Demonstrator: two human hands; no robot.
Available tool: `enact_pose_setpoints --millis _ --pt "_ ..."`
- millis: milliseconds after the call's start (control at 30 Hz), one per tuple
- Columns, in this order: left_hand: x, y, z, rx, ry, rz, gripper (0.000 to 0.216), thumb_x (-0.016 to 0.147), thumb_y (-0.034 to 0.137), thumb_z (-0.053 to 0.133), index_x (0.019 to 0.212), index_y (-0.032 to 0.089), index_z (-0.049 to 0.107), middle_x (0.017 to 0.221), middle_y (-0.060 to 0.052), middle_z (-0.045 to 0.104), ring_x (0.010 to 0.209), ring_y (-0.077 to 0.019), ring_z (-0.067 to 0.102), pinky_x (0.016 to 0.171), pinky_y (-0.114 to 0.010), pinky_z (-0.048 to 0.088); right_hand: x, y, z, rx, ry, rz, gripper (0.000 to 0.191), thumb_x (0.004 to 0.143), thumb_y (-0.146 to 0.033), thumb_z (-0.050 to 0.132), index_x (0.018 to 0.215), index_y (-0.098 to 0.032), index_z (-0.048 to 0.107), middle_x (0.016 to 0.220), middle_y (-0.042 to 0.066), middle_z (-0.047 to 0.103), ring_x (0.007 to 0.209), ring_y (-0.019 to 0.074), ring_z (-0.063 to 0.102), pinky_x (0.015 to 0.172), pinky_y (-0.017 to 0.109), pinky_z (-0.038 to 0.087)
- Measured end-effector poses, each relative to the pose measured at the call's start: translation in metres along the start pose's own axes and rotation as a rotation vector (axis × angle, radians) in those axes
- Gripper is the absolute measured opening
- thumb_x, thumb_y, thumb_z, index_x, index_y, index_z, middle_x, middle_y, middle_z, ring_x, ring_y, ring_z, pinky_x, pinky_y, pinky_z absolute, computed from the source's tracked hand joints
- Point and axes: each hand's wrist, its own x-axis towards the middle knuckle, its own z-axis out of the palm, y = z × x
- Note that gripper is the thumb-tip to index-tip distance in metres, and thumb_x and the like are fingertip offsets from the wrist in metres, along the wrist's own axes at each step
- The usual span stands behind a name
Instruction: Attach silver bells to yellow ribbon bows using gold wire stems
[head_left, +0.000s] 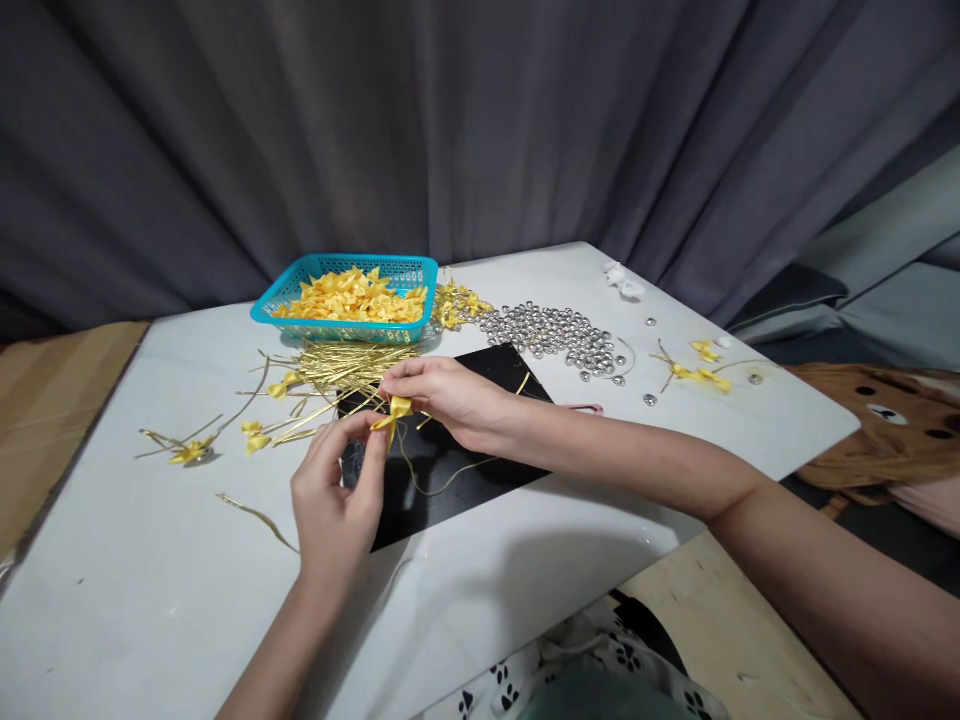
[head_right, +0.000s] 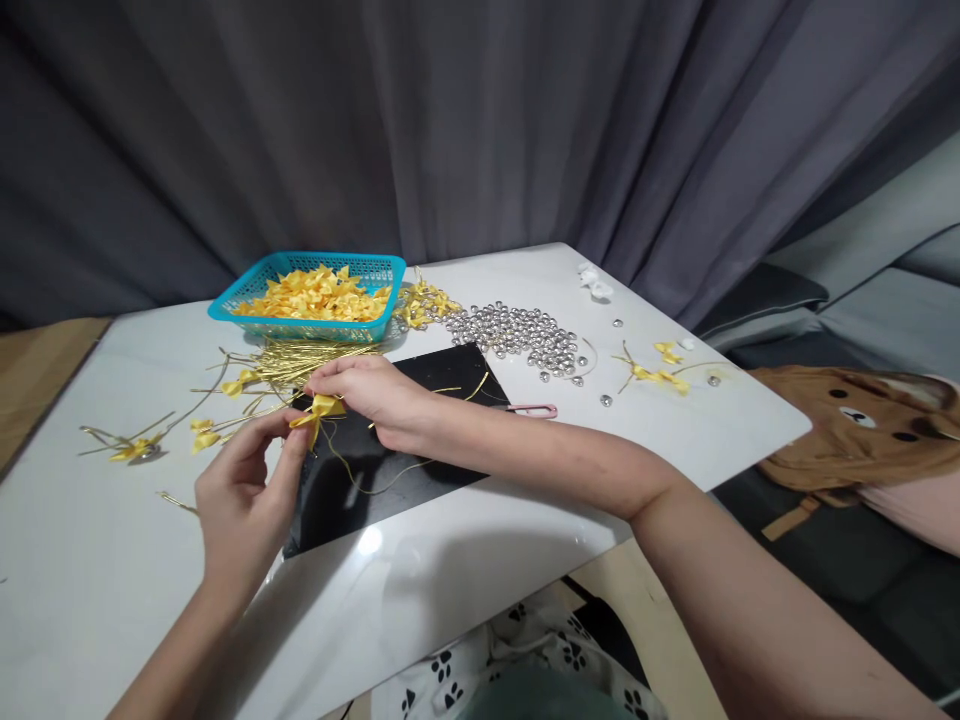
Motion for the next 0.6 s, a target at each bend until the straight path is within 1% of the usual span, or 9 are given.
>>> enact_pose_setpoints --millis 67,133,200,333,400,533,600 --pt "-0.003 0.001 0.003 0.04 -0.084 0.107 0.01 0.083 0.015 0.055 0.087 0.021 0.063 0.078 -0.003 0.066 0.074 -0.0186 0.058 0.072 -0.032 0.045 0.007 -0.006 -0.003 -0.003 0.041 -0.073 0.019 0.078 -0.003 0.057 0.063 -0.015 0.054 0.068 0.0 0.055 0.063 0.0086 0.048 0.062 0.022 0.043" --pt "-0.008 0.004 0.009 0.048 -0.192 0.176 0.012 0.082 0.013 0.056 0.084 0.021 0.064 0.075 -0.002 0.067 0.071 -0.0189 0.058 0.072 -0.033 0.045 0.013 -0.019 -0.007 -0.003 0.104 -0.159 0.021 0.081 -0.005 0.055 0.062 -0.015 0.051 0.07 0.001 0.053 0.065 0.0085 0.048 0.067 0.022 0.045" --pt "-0.013 0.006 0.014 0.059 -0.257 0.216 0.014 0.083 0.012 0.053 0.085 0.022 0.063 0.074 -0.002 0.067 0.07 -0.0191 0.058 0.07 -0.033 0.045 0.016 -0.036 -0.013 -0.022 0.13 -0.191 0.021 0.084 -0.005 0.052 0.064 -0.013 0.051 0.071 0.001 0.052 0.066 0.0077 0.049 0.071 0.023 0.047" --pt "-0.015 0.001 0.017 0.097 -0.25 0.213 0.013 0.086 0.013 0.049 0.089 0.021 0.059 0.078 -0.004 0.066 0.072 -0.0196 0.057 0.069 -0.034 0.043 0.011 -0.068 -0.022 -0.028 0.188 -0.118 0.025 0.089 -0.003 0.044 0.067 -0.009 0.051 0.071 0.001 0.051 0.068 0.0044 0.053 0.073 0.019 0.049" --pt "-0.014 -0.003 0.018 0.119 -0.259 0.205 0.012 0.087 0.014 0.048 0.089 0.02 0.058 0.078 -0.004 0.066 0.072 -0.0199 0.056 0.07 -0.035 0.042 0.008 -0.08 -0.029 -0.006 0.219 -0.109 0.024 0.089 -0.002 0.043 0.068 -0.009 0.051 0.072 0.002 0.052 0.067 0.0034 0.053 0.073 0.016 0.05" --pt "-0.018 -0.009 0.025 0.149 -0.367 0.213 0.012 0.088 0.016 0.048 0.087 0.019 0.059 0.076 -0.004 0.066 0.073 -0.0202 0.056 0.072 -0.036 0.042 0.008 -0.099 -0.055 0.072 0.306 -0.221 0.022 0.089 0.001 0.043 0.07 -0.009 0.05 0.077 0.002 0.051 0.074 0.0026 0.057 0.074 0.012 0.051" --pt "-0.021 -0.01 0.029 0.161 -0.414 0.209 0.013 0.088 0.016 0.047 0.086 0.02 0.06 0.075 -0.003 0.066 0.072 -0.02 0.056 0.072 -0.036 0.042 0.009 -0.108 -0.071 0.07 0.294 -0.308 0.02 0.089 0.003 0.04 0.076 -0.007 0.053 0.083 0.002 0.051 0.086 0.0044 0.06 0.078 0.013 0.051"
